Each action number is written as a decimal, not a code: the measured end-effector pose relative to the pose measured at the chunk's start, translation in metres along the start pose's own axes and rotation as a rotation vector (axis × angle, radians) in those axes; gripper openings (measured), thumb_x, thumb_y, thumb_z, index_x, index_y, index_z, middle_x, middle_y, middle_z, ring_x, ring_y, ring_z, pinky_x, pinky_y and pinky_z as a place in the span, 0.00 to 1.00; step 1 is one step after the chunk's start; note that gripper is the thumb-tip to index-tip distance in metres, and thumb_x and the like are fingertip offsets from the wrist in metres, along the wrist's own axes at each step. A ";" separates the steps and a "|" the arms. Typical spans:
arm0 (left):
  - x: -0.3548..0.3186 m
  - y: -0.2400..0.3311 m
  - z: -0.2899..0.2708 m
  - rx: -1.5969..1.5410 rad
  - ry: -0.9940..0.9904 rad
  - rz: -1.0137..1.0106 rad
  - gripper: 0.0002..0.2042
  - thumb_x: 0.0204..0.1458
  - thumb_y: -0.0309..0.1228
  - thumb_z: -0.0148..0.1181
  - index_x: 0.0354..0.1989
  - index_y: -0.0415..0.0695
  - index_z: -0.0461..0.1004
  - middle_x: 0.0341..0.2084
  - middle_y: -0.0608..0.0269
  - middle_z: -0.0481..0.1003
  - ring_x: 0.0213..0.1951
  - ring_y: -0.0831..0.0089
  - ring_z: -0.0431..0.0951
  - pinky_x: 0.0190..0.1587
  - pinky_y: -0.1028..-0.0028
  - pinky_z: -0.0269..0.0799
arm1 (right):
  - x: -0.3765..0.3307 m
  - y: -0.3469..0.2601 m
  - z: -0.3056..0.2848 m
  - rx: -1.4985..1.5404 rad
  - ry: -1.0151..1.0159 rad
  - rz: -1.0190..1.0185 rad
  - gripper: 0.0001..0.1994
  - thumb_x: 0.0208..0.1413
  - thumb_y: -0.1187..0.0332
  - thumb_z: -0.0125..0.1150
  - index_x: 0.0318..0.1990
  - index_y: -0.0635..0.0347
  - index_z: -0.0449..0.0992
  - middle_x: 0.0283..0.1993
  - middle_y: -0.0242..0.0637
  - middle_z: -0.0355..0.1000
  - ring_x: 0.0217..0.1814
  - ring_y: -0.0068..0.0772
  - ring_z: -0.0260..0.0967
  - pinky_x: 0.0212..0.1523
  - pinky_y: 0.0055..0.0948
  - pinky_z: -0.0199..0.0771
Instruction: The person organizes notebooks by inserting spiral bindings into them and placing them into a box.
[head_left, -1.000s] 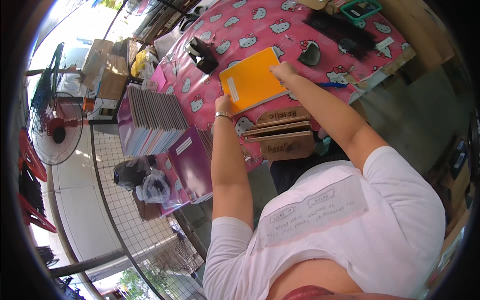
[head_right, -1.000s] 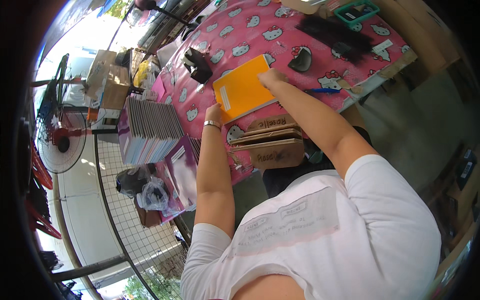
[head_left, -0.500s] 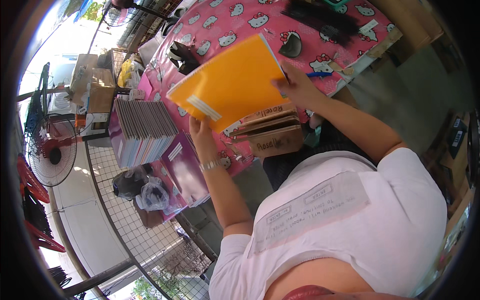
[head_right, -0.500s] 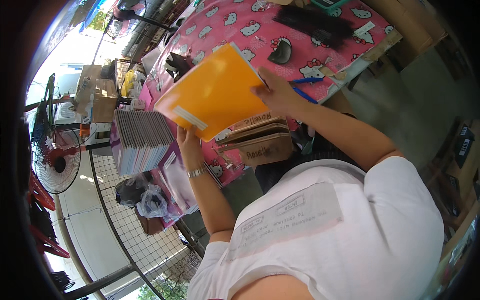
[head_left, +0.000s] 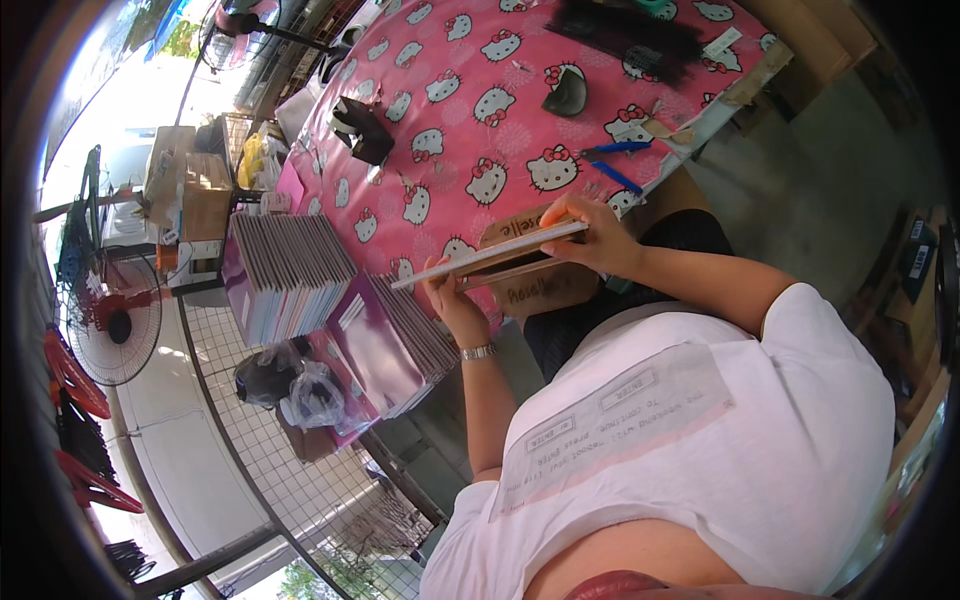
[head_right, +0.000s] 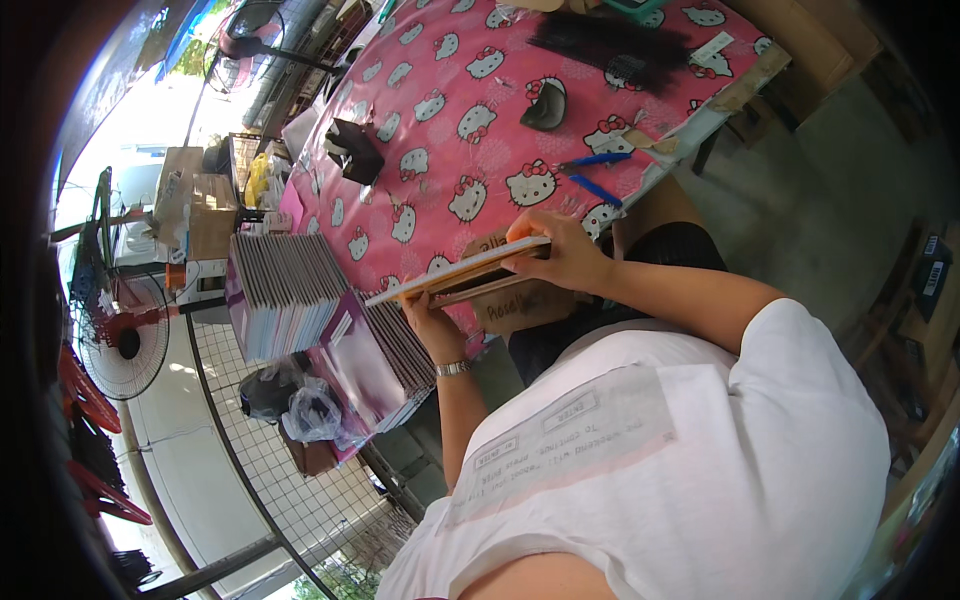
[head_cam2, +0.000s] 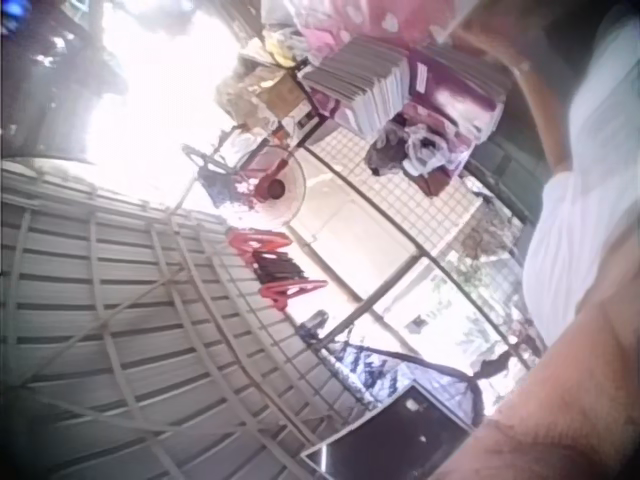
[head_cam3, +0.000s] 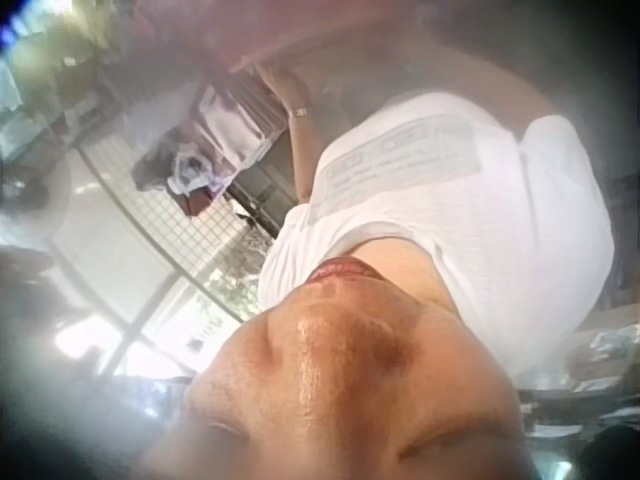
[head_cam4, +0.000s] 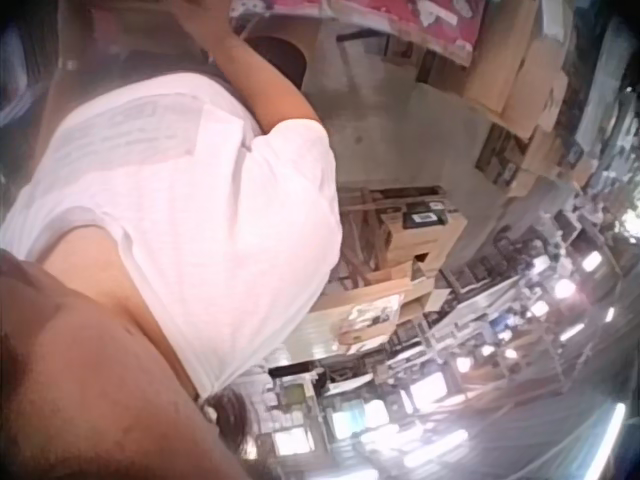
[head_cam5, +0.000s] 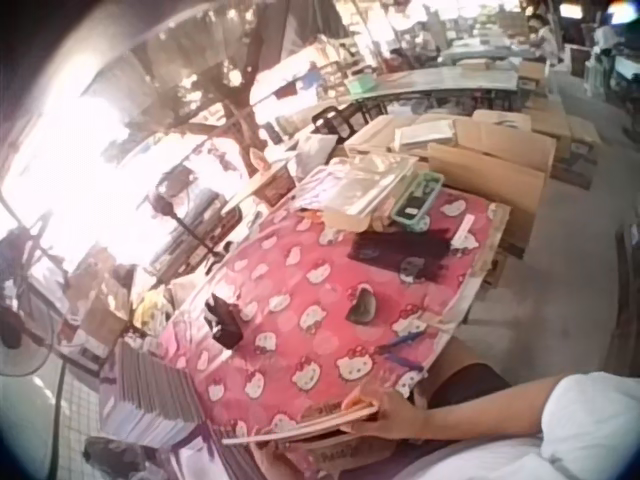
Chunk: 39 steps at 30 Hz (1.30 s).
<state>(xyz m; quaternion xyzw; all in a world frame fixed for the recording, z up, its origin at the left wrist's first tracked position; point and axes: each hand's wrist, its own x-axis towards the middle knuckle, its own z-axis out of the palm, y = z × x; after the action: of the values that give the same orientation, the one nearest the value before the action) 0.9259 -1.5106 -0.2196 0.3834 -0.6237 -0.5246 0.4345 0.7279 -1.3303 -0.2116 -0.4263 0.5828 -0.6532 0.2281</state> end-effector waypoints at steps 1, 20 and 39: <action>-0.009 0.013 0.015 0.097 0.107 0.116 0.25 0.56 0.25 0.49 0.63 0.31 0.59 0.61 0.51 0.62 0.63 0.63 0.60 0.64 0.67 0.55 | 0.000 0.005 -0.001 -0.019 -0.017 0.014 0.17 0.49 0.68 0.72 0.44 0.61 0.73 0.43 0.36 0.74 0.44 0.27 0.71 0.49 0.30 0.70; -0.049 0.104 0.115 0.911 -0.287 0.944 0.17 0.47 0.41 0.66 0.43 0.48 0.75 0.36 0.64 0.74 0.40 0.63 0.72 0.50 0.57 0.59 | 0.193 0.148 -0.206 -1.375 0.306 -0.010 0.07 0.54 0.68 0.57 0.37 0.58 0.78 0.44 0.44 0.73 0.42 0.51 0.73 0.49 0.43 0.75; -0.048 0.118 0.128 0.861 -0.427 0.895 0.13 0.50 0.34 0.60 0.42 0.43 0.72 0.36 0.56 0.74 0.42 0.56 0.71 0.54 0.57 0.59 | 0.023 -0.060 -0.103 -0.216 -0.141 -0.192 0.11 0.54 0.68 0.65 0.45 0.46 0.80 0.40 0.28 0.70 0.46 0.29 0.67 0.52 0.38 0.58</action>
<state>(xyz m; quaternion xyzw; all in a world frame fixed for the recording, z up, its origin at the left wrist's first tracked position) 0.8178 -1.4060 -0.1189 0.1141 -0.9496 -0.0614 0.2854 0.6425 -1.2772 -0.1426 -0.5469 0.5888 -0.5739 0.1579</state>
